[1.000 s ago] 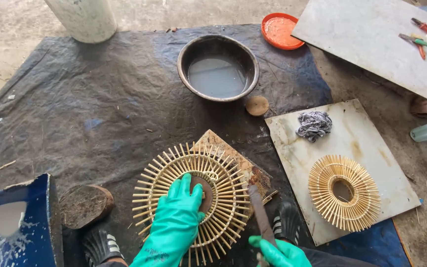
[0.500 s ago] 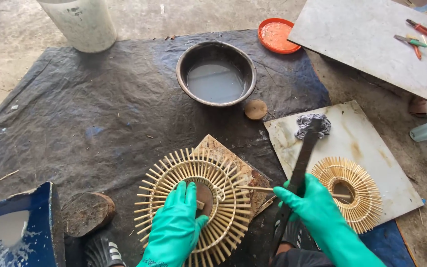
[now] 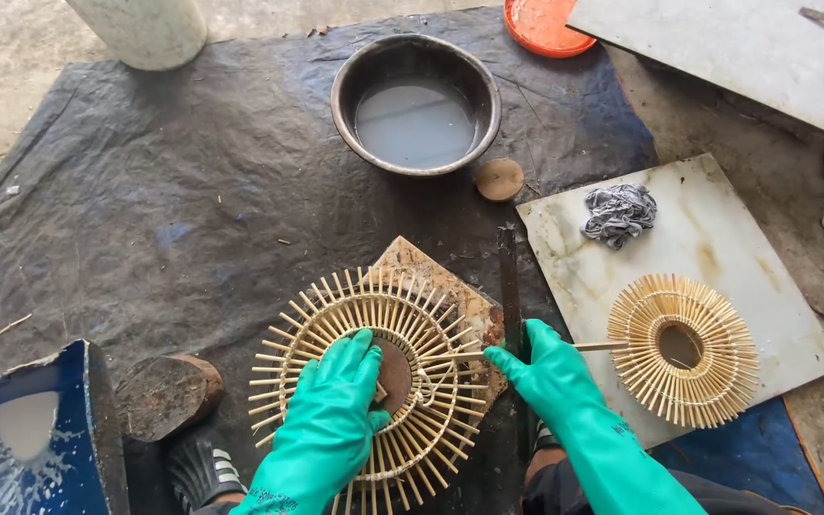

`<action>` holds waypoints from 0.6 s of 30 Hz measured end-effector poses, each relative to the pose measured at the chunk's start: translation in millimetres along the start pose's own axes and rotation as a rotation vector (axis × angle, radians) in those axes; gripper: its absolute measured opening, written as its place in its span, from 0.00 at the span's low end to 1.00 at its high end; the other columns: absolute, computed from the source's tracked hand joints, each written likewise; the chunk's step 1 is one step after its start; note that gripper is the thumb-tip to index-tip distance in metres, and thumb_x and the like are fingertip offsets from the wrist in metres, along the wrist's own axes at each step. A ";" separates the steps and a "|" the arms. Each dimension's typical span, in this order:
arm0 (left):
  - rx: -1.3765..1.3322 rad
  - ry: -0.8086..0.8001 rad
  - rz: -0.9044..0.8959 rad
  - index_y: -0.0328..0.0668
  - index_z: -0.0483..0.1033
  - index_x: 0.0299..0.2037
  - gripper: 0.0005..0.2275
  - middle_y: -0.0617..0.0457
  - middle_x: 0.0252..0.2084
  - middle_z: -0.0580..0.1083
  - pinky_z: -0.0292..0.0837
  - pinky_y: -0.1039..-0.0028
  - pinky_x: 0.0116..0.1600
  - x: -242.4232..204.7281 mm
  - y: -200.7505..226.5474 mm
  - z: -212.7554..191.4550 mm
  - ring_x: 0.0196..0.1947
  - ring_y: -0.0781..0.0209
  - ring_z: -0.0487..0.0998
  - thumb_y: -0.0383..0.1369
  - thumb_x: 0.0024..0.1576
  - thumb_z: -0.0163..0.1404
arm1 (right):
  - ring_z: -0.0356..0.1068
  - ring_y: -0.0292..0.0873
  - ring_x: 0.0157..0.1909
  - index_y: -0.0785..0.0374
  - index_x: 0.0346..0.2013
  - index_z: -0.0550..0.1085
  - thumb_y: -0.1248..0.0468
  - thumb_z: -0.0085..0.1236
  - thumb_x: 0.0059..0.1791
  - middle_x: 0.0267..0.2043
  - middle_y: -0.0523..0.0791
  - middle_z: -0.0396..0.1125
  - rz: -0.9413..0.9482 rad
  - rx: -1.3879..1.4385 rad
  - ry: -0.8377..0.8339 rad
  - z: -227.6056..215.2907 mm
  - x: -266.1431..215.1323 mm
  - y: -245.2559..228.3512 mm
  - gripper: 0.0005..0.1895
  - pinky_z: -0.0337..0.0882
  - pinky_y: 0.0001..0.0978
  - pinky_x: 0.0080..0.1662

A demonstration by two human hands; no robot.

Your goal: The recorder is assembling and smoothing the edges of a circular bamboo or wooden craft object using a small blade.

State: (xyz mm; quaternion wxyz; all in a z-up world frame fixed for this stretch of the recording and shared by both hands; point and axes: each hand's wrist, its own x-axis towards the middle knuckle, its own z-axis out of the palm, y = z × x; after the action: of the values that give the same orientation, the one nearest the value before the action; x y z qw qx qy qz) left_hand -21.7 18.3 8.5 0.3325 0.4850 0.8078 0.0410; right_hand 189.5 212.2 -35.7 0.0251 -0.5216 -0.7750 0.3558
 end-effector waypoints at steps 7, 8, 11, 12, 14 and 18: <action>0.056 0.100 0.075 0.46 0.58 0.71 0.35 0.51 0.79 0.49 0.44 0.48 0.71 -0.3 -1.1 8.7 0.76 0.48 0.47 0.39 0.52 0.60 | 0.75 0.51 0.41 0.61 0.50 0.74 0.45 0.65 0.44 0.40 0.50 0.75 -0.016 -0.053 -0.040 -13.0 -11.7 -8.1 0.29 0.73 0.43 0.43; 0.108 0.138 0.071 0.47 0.60 0.70 0.33 0.51 0.78 0.51 0.47 0.46 0.70 0.8 1.3 8.2 0.74 0.48 0.50 0.39 0.54 0.59 | 0.75 0.51 0.41 0.62 0.50 0.75 0.45 0.64 0.45 0.40 0.51 0.74 -0.084 -0.056 -0.017 -14.0 -11.7 -1.4 0.28 0.73 0.43 0.43; 0.085 0.071 -0.029 0.46 0.58 0.71 0.34 0.45 0.78 0.48 0.55 0.52 0.66 -5.6 14.1 0.9 0.73 0.43 0.50 0.40 0.54 0.58 | 0.72 0.50 0.33 0.64 0.48 0.77 0.46 0.62 0.47 0.35 0.52 0.74 0.049 0.230 -0.070 -37.1 -46.5 -27.7 0.27 0.72 0.43 0.36; 0.082 0.077 -0.031 0.46 0.58 0.71 0.34 0.45 0.78 0.48 0.55 0.52 0.66 -5.9 16.4 -1.5 0.73 0.43 0.50 0.40 0.54 0.58 | 0.72 0.50 0.33 0.64 0.48 0.77 0.46 0.62 0.47 0.35 0.52 0.74 0.042 0.226 -0.070 -34.7 -60.0 -16.2 0.27 0.72 0.43 0.36; 0.081 0.049 -0.023 0.46 0.59 0.72 0.34 0.43 0.76 0.49 0.58 0.52 0.66 -6.7 20.2 -5.0 0.74 0.41 0.51 0.40 0.55 0.57 | 0.71 0.46 0.21 0.65 0.51 0.78 0.48 0.60 0.50 0.30 0.53 0.74 0.460 0.726 -0.335 -29.3 -86.4 8.0 0.25 0.71 0.42 0.27; 0.015 0.118 -0.002 0.48 0.60 0.71 0.34 0.44 0.78 0.49 0.54 0.51 0.69 -3.1 14.0 1.0 0.72 0.39 0.51 0.40 0.53 0.59 | 0.75 0.40 0.27 0.68 0.46 0.80 0.48 0.61 0.46 0.30 0.53 0.78 0.463 0.648 -0.491 19.7 -97.8 94.9 0.26 0.73 0.33 0.35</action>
State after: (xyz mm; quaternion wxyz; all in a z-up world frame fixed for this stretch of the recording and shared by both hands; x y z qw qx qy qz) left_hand -9.6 23.0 14.7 0.2804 0.4833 0.8269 0.0630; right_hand 300.9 140.3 -72.7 -0.0773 -0.5465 -0.4704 0.6886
